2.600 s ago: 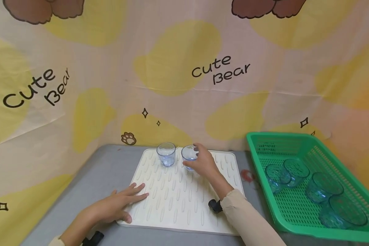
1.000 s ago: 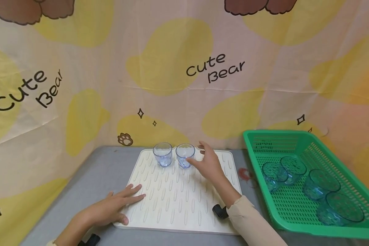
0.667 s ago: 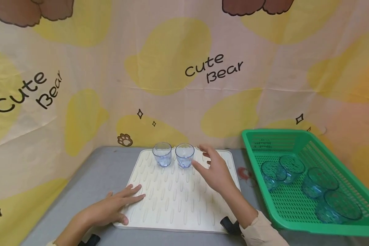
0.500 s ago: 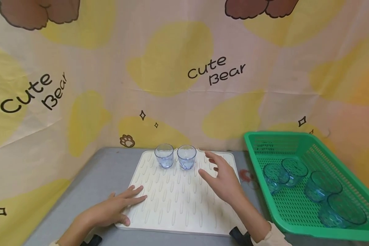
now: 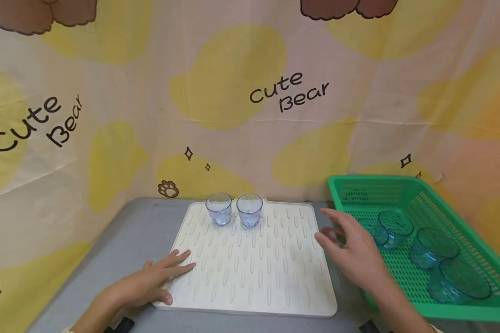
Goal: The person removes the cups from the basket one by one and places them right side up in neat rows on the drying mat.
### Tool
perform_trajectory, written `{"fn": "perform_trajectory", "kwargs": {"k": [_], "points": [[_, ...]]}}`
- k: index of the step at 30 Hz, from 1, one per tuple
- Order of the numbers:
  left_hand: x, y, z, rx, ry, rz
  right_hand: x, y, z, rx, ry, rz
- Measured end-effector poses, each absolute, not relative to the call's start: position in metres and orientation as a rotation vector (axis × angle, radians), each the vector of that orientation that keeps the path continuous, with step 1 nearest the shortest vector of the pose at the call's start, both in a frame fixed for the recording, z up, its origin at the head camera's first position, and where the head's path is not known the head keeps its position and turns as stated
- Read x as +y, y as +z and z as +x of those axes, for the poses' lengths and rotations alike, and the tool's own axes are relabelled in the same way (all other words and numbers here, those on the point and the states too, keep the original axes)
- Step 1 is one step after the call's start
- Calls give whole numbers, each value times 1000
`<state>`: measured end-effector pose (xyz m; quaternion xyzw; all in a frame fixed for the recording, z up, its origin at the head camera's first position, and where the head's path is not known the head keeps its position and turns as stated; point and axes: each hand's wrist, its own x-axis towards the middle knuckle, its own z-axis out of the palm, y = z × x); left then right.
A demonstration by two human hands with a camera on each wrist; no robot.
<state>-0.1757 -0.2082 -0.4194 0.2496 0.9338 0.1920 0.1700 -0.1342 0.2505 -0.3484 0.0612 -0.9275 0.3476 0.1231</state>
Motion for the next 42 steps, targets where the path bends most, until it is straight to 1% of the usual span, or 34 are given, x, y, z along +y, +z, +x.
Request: {"fn": "perform_trajectory", "kwargs": {"k": [7,18,27,42], "points": [[-210,-417,-176,2659,551,773,301,-348,-134,-2819,884,134],[-211,-417,-177,2655,530,751,351,-359,-147,-2979,671,131],[-210,-418,-177,2654,525,724,364,-366,-154,-3022,628,169],[-210,-417,-176,2662,536,742,366,-366,-154,-3041,570,225]]}}
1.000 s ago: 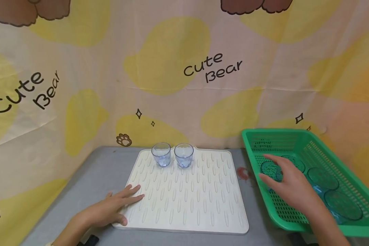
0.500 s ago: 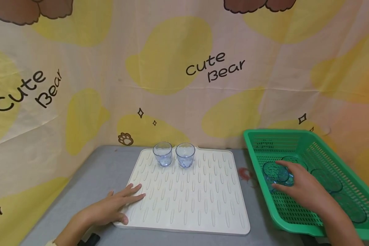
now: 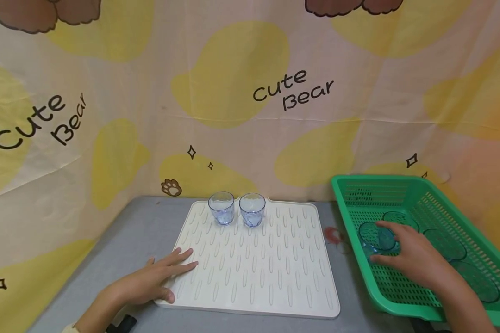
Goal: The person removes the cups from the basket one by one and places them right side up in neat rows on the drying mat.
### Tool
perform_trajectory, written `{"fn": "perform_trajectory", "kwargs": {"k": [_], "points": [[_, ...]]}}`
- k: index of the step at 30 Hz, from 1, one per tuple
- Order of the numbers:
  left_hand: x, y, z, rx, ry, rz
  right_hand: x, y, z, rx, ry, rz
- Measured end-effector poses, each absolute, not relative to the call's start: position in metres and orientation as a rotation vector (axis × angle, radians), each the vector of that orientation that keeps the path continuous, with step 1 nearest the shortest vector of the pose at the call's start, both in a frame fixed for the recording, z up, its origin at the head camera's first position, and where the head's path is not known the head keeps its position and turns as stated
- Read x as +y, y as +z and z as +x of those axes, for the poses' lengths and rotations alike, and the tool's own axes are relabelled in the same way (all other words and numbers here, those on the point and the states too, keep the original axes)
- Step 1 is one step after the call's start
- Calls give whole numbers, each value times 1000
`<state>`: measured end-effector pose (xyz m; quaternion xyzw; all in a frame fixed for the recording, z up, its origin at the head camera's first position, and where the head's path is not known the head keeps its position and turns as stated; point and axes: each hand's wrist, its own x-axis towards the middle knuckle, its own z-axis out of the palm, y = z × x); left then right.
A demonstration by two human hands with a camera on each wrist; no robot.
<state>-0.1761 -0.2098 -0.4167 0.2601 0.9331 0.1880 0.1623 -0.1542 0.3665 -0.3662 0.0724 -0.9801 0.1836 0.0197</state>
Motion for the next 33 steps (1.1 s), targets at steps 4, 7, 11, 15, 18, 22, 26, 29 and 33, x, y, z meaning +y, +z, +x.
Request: {"fn": "perform_trajectory", "kwargs": {"k": [4,7,11,15,18,22,26,29,33], "points": [[-210,-417,-176,2657,540,732,366,-365,-153,-3047,560,230],[-210,-417,-177,2650,546,733,366,-365,-153,-3060,557,211],[-210,-416,-177,2647,557,745,366,-364,-154,-3083,547,173],[-211,-416,-177,2652,558,755,367,-364,-154,-3092,536,162],[-210,-416,-177,2655,551,748,367,-365,-154,-3088,513,165],[-209,-416,-177,2647,549,734,370,-365,-155,-3098,442,146],[-208,-418,-179,2642,547,720,373,-368,-155,-3114,378,109],[-208,-419,-179,2645,544,717,375,-371,-156,-3131,361,90],[-209,-418,-178,2650,538,713,375,-374,-157,-3150,359,99]]}}
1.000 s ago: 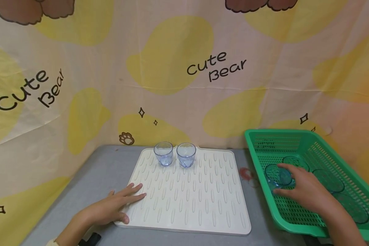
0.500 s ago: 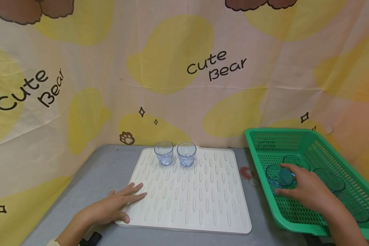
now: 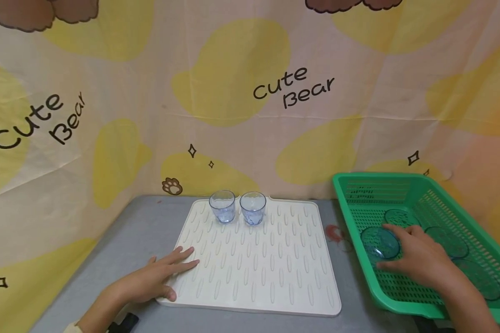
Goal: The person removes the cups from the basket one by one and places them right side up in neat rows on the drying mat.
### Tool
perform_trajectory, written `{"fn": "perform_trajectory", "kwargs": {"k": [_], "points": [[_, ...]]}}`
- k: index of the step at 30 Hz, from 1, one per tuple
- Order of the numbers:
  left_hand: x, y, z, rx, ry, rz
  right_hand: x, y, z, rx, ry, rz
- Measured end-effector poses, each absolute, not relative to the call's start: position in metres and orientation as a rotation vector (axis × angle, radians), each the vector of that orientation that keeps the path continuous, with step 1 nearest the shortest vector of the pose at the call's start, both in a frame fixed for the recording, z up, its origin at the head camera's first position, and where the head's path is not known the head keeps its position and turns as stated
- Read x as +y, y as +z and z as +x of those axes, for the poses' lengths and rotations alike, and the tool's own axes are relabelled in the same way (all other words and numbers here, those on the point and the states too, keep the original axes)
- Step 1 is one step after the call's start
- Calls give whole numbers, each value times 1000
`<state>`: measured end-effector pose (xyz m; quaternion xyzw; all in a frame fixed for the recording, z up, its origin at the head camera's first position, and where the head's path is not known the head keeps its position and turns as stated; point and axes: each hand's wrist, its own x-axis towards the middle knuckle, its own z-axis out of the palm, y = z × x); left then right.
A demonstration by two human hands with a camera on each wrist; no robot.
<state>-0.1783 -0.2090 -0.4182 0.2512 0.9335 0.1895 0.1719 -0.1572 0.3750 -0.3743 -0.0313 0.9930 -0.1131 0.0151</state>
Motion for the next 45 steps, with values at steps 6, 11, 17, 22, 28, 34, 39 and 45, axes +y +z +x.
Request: {"fn": "perform_trajectory", "kwargs": {"k": [6,11,17,22,28,34,39,45], "points": [[-208,-416,-177,2651,536,709,373,-375,-155,3072,-378,-97],[-208,-415,-176,2654,536,730,372,-374,-154,3080,-400,-96],[-210,-415,-175,2659,555,746,369,-374,-155,3083,-447,-103],[-212,-415,-174,2658,569,741,369,-374,-155,3033,-591,-96],[-212,-416,-175,2659,552,756,369,-370,-150,2986,-718,-28],[-210,-416,-176,2659,550,757,367,-366,-148,2977,-880,-37],[-210,-415,-175,2666,546,754,365,-365,-145,2982,-934,-64],[-210,-417,-175,2661,550,718,366,-361,-142,2956,-1012,-105]]}}
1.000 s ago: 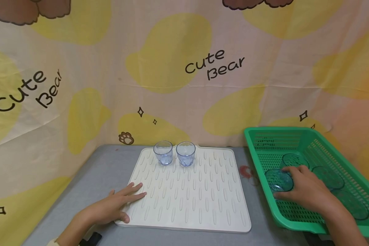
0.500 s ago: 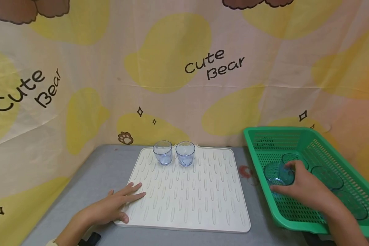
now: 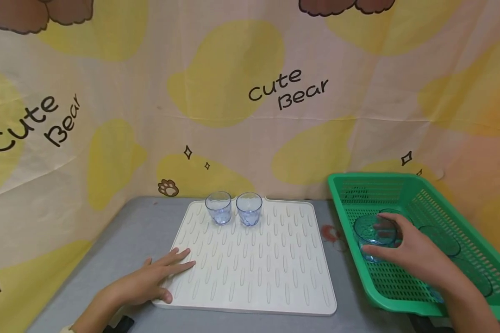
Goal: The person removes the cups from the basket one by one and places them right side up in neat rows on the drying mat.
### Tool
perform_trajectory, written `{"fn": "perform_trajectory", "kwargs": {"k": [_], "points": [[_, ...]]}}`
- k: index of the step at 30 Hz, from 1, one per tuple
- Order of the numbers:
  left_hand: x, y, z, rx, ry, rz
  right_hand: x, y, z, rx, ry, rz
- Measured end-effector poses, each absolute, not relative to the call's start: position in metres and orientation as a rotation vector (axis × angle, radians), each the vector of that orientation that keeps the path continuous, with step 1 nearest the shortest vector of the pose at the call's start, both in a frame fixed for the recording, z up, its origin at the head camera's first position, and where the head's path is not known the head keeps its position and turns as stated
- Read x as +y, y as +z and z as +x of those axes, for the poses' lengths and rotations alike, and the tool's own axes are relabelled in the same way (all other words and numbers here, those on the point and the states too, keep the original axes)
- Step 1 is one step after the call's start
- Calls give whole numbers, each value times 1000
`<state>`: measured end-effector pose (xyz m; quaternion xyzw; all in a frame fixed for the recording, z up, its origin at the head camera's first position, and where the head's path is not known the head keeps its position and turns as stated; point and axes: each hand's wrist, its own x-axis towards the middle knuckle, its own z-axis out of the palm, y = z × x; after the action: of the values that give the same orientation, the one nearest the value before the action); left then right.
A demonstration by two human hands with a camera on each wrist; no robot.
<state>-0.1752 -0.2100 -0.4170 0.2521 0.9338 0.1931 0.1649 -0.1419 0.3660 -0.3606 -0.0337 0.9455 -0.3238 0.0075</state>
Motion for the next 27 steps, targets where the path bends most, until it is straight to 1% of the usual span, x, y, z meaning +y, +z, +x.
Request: {"fn": "perform_trajectory", "kwargs": {"k": [8,17,22,27], "points": [[-210,-418,-175,2660,547,706,362,-354,-138,2989,-1048,-154],[-210,-418,-174,2662,541,714,366,-360,-140,3003,-1130,-203],[-211,-417,-174,2663,545,740,361,-357,-139,3054,-1121,-176],[-212,-417,-174,2658,559,749,354,-353,-137,3101,-1038,-71]]}}
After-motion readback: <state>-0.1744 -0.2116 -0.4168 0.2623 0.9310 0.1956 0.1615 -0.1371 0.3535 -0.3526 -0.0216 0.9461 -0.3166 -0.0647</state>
